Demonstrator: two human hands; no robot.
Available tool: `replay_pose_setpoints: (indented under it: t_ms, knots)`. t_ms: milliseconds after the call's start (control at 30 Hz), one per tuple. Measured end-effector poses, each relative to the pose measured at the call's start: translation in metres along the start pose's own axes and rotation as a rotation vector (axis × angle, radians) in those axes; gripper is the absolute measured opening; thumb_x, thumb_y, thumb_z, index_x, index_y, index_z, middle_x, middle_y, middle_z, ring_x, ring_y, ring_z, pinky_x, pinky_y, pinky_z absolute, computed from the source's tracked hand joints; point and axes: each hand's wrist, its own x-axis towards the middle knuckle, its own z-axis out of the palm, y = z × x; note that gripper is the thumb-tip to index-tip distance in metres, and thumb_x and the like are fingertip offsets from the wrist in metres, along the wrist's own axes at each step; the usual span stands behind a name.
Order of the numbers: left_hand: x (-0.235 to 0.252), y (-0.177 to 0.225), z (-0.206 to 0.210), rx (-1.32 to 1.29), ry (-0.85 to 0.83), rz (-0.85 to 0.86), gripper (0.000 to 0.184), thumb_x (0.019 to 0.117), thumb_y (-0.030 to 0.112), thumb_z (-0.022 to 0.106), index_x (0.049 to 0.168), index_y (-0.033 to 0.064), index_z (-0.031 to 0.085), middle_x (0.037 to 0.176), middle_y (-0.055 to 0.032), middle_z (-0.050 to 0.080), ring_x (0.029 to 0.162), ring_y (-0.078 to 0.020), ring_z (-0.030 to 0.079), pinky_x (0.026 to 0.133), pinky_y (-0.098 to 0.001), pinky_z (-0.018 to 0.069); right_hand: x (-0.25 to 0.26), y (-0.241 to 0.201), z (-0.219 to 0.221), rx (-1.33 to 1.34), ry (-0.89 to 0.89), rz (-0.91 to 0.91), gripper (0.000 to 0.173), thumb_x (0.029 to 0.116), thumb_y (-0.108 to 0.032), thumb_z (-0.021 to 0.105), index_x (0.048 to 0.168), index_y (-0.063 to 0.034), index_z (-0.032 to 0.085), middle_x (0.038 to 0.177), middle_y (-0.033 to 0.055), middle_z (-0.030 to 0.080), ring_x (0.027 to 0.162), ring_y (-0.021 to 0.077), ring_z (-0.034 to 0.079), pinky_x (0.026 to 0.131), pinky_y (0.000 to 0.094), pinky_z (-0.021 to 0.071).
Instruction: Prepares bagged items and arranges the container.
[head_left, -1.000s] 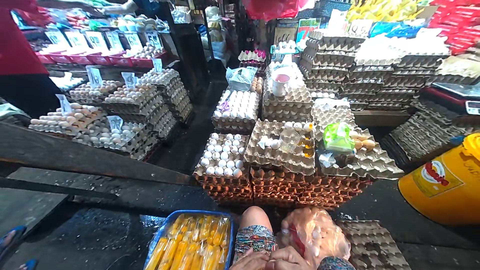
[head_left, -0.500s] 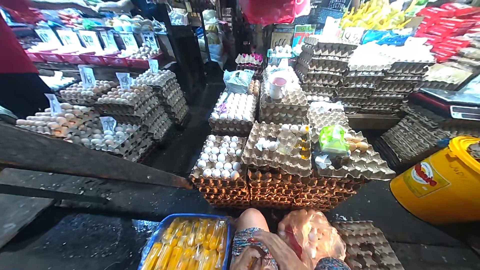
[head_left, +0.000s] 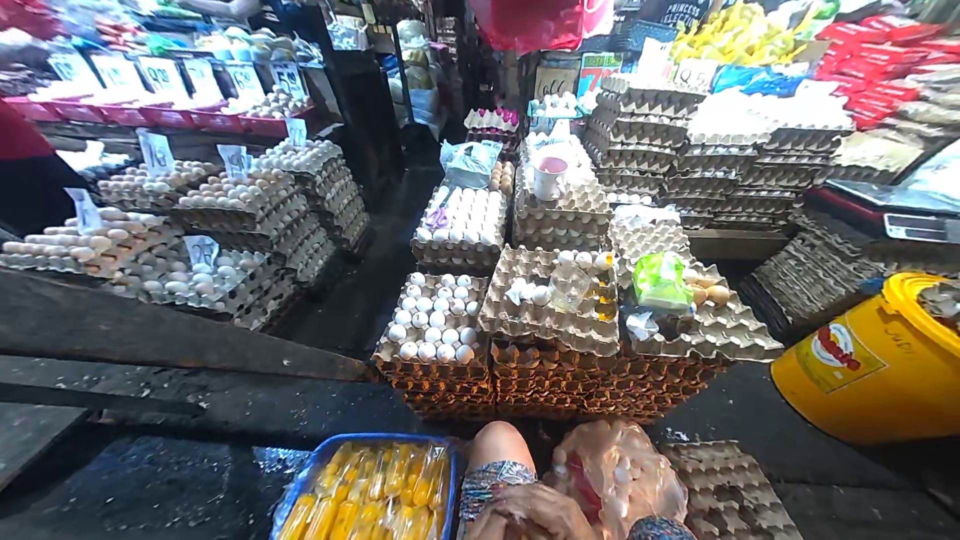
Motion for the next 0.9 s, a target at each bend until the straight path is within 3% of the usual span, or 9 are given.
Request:
replay_pose_setpoints:
  t_ms: [100,267,567,733,800,900]
  knots:
    - [0.0,-0.002,0.002,0.004,-0.005,0.031,0.023,0.0982,0.002,0.053,0.101,-0.014,0.07,0.103,-0.0255,0.072,0.102,-0.0279,0.072,0.097,-0.0379,0.0557,0.001,0.002,0.008,-0.044,0.118,-0.022,0.019,0.0971,0.002,0.058,0.102,0.0089,0.074,0.109,0.0198,0.076,0.107,0.025,0.073,0.104,0.0356,0.0533]
    - [-0.001,-0.006,0.005,0.038,0.035,0.11,0.024,0.0962,0.004,0.054,0.085,-0.0117,0.068,0.09,-0.0242,0.071,0.09,-0.0245,0.071,0.088,-0.0325,0.0566,0.0,0.015,0.019,-0.111,0.165,-0.057,0.016,0.097,0.0,0.058,0.094,0.0033,0.074,0.1,0.0143,0.076,0.101,0.0207,0.072,0.097,0.0324,0.055]
    - [-0.006,-0.003,0.003,0.029,0.065,0.021,0.021,0.0894,0.0,0.055,0.086,-0.0133,0.071,0.092,-0.0247,0.073,0.092,-0.0258,0.072,0.089,-0.035,0.0571,0.012,0.021,0.02,-0.198,0.087,-0.142,0.014,0.0958,-0.006,0.061,0.091,-0.0016,0.074,0.095,0.0111,0.075,0.097,0.0208,0.071,0.092,0.0344,0.0547]
    - [-0.006,0.006,-0.001,-0.13,0.03,-0.14,0.021,0.0927,-0.001,0.055,0.094,-0.0153,0.071,0.1,-0.0232,0.073,0.101,-0.0178,0.071,0.096,-0.0316,0.054,0.017,0.011,0.008,0.039,-0.025,0.042,0.02,0.1007,-0.008,0.059,0.098,0.0026,0.076,0.104,0.0129,0.075,0.108,0.0201,0.067,0.101,0.0335,0.0492]
    - [-0.008,0.006,0.0,-0.26,0.032,-0.194,0.021,0.0932,-0.003,0.055,0.101,-0.0151,0.071,0.106,-0.0183,0.073,0.105,-0.0086,0.068,0.099,-0.0259,0.0523,0.014,0.006,0.004,0.234,-0.066,0.17,0.024,0.1029,-0.009,0.057,0.102,0.0043,0.076,0.116,0.0119,0.074,0.119,0.0169,0.063,0.108,0.0331,0.045]
    - [-0.01,0.003,-0.001,-0.452,0.037,-0.243,0.021,0.0955,-0.003,0.056,0.108,-0.0109,0.07,0.108,-0.0052,0.074,0.105,0.0013,0.067,0.099,-0.0222,0.0532,0.009,0.003,0.006,0.542,-0.092,0.308,0.027,0.1061,-0.01,0.051,0.103,0.0046,0.073,0.119,0.0107,0.073,0.124,0.0158,0.062,0.113,0.0347,0.0454]
